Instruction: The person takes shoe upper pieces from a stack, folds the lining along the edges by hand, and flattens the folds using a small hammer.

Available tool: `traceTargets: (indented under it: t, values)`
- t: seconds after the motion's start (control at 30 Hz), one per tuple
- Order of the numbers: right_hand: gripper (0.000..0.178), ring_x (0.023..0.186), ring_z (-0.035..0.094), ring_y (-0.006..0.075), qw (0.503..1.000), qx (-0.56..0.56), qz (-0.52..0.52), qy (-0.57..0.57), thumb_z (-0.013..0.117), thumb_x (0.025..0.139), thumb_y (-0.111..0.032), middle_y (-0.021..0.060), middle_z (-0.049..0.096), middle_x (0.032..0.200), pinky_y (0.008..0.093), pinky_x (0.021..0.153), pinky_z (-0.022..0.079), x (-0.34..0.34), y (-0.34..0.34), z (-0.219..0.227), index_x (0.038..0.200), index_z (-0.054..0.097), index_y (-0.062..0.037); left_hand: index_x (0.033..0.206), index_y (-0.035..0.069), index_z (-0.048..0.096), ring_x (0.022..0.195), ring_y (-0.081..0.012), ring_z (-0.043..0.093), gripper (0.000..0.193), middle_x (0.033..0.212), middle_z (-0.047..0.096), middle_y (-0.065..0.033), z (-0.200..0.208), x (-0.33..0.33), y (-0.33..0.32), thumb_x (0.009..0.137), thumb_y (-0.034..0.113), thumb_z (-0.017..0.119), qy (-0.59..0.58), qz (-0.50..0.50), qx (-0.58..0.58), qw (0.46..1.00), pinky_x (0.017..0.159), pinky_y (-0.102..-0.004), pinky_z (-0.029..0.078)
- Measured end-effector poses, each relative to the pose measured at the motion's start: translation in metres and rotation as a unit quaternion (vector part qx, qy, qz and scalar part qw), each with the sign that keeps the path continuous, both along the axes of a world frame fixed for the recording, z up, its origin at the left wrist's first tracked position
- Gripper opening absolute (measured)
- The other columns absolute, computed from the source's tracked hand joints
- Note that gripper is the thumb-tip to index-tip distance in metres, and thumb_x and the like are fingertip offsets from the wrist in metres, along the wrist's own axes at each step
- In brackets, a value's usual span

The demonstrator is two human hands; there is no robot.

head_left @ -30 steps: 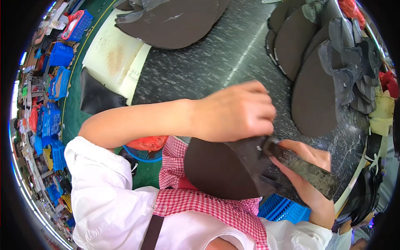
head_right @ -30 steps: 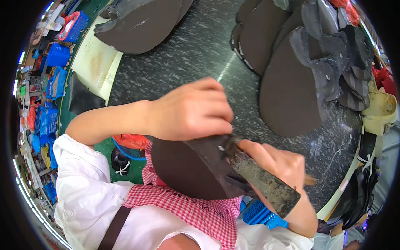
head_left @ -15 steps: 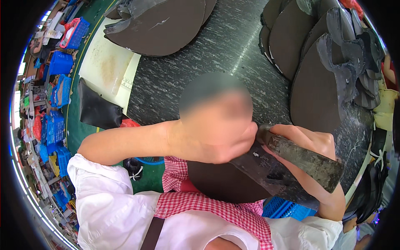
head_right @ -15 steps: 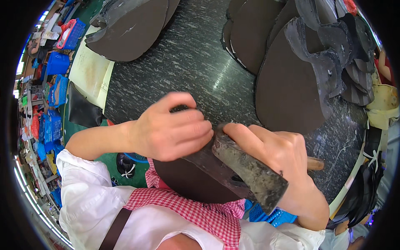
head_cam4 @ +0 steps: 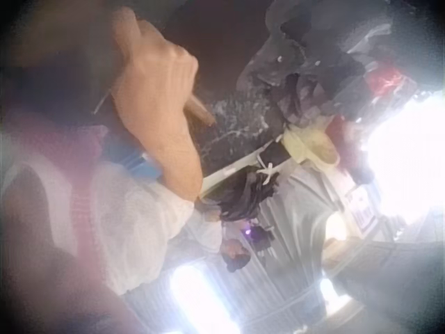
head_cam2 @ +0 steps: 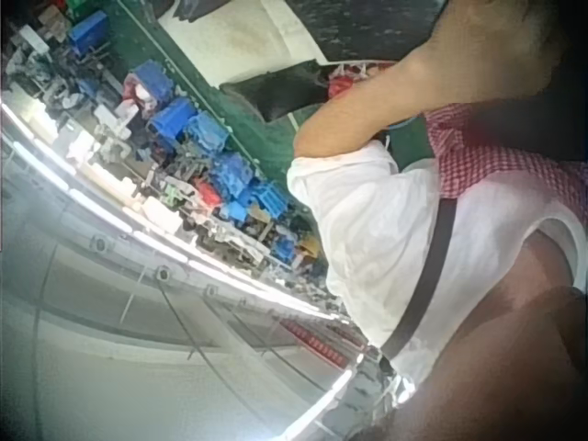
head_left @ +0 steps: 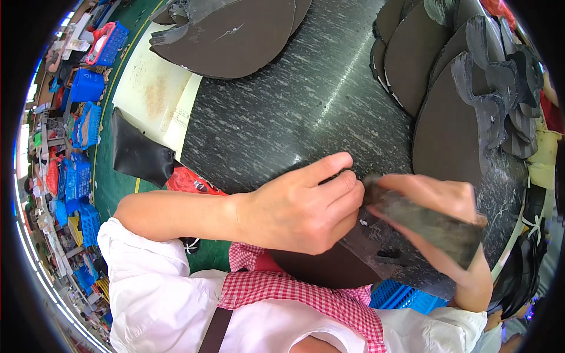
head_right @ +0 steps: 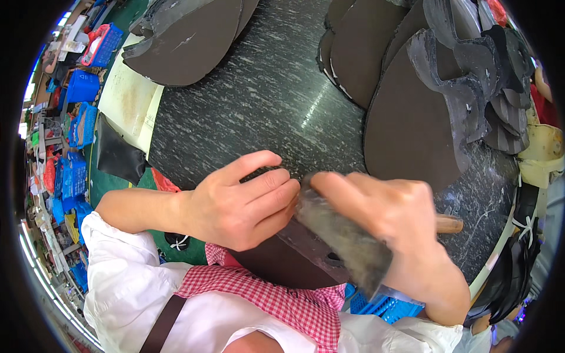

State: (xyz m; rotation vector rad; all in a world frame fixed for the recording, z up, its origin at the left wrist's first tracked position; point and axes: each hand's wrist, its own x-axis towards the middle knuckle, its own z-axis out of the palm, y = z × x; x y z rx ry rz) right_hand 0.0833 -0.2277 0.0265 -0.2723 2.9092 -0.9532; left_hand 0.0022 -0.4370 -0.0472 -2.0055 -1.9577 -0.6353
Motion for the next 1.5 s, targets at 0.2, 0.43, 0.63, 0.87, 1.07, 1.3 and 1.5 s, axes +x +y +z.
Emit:
traceTargets:
  t: [0.2, 0.43, 0.63, 0.87, 1.07, 1.3, 1.5]
  values:
    - [0.025, 0.067, 0.069, 0.0285, 0.999, 0.020, 0.014, -0.041, 0.079, 0.076, -0.011, 0.0121, 0.069, 0.079, 0.0326, 0.060, 0.051, 0.003, 0.001, -0.004, 0.098, 0.068, -0.0034, 0.090, 0.005, 0.071, 0.083, -0.0200, 0.062, 0.028, 0.097, 0.065, -0.0049, 0.002, -0.007, -0.009, 0.065, 0.019, 0.073, -0.071, 0.036, -0.031, 0.996, 0.093, -0.0496, 0.045]
    - [0.023, 0.067, 0.069, 0.0277, 0.999, 0.007, 0.013, -0.034, 0.079, 0.078, -0.012, 0.0120, 0.070, 0.080, 0.0327, 0.061, 0.052, 0.004, 0.001, -0.006, 0.096, 0.068, -0.0032, 0.102, 0.009, 0.072, 0.085, -0.0177, 0.058, 0.037, 0.098, 0.064, -0.0002, -0.002, 0.023, -0.016, 0.067, 0.016, 0.083, -0.236, 0.194, 0.004, 0.952, 0.091, -0.0460, 0.036]
    - [0.023, 0.067, 0.070, 0.0283, 0.999, 0.005, 0.013, -0.031, 0.079, 0.077, -0.010, 0.0124, 0.070, 0.080, 0.0322, 0.062, 0.053, 0.004, 0.002, -0.007, 0.096, 0.068, -0.0024, 0.098, 0.010, 0.074, 0.080, -0.0147, 0.058, 0.030, 0.094, 0.064, 0.0019, -0.004, 0.032, -0.014, 0.068, 0.014, 0.080, -0.145, 0.214, 0.015, 0.966, 0.094, -0.0495, 0.036]
    - [0.039, 0.055, 0.062, 0.0254, 0.996, 0.028, 0.073, 0.037, 0.069, 0.073, -0.027, 0.0052, 0.055, 0.066, 0.0370, 0.049, 0.046, 0.000, 0.002, -0.014, 0.106, 0.062, -0.0084, 0.086, 0.004, 0.072, 0.083, -0.0151, 0.061, 0.021, 0.094, 0.065, -0.0050, 0.002, 0.034, -0.012, 0.069, 0.016, 0.068, 0.027, 0.131, -0.027, 0.991, 0.095, -0.0517, 0.044]
    - [0.037, 0.060, 0.064, 0.0281, 0.997, 0.034, 0.075, 0.013, 0.071, 0.072, -0.022, 0.0081, 0.059, 0.072, 0.0374, 0.052, 0.047, 0.007, 0.001, -0.011, 0.105, 0.064, -0.0070, 0.085, 0.005, 0.072, 0.087, -0.0174, 0.060, 0.022, 0.094, 0.065, -0.0065, 0.000, 0.031, -0.016, 0.067, 0.016, 0.066, 0.086, 0.092, -0.071, 0.990, 0.097, -0.0497, 0.046]
    - [0.030, 0.067, 0.066, 0.0308, 0.997, 0.041, 0.050, 0.030, 0.077, 0.075, -0.010, 0.0114, 0.068, 0.081, 0.0358, 0.059, 0.050, -0.003, -0.003, 0.000, 0.103, 0.067, -0.0053, 0.092, 0.010, 0.074, 0.083, -0.0163, 0.059, 0.027, 0.090, 0.061, -0.0022, -0.008, 0.022, -0.027, 0.067, 0.016, 0.070, -0.095, 0.063, 0.006, 0.993, 0.096, -0.0483, 0.047]
    - [0.023, 0.060, 0.065, 0.0271, 0.993, 0.068, 0.071, 0.064, 0.067, 0.076, -0.014, 0.0056, 0.061, 0.070, 0.0402, 0.049, 0.048, -0.004, -0.001, -0.007, 0.097, 0.059, -0.0117, 0.088, 0.002, 0.069, 0.075, -0.0184, 0.053, 0.021, 0.078, 0.051, -0.0034, -0.012, 0.019, -0.019, 0.070, 0.013, 0.066, -0.091, 0.025, 0.047, 0.994, 0.085, -0.0380, 0.050]
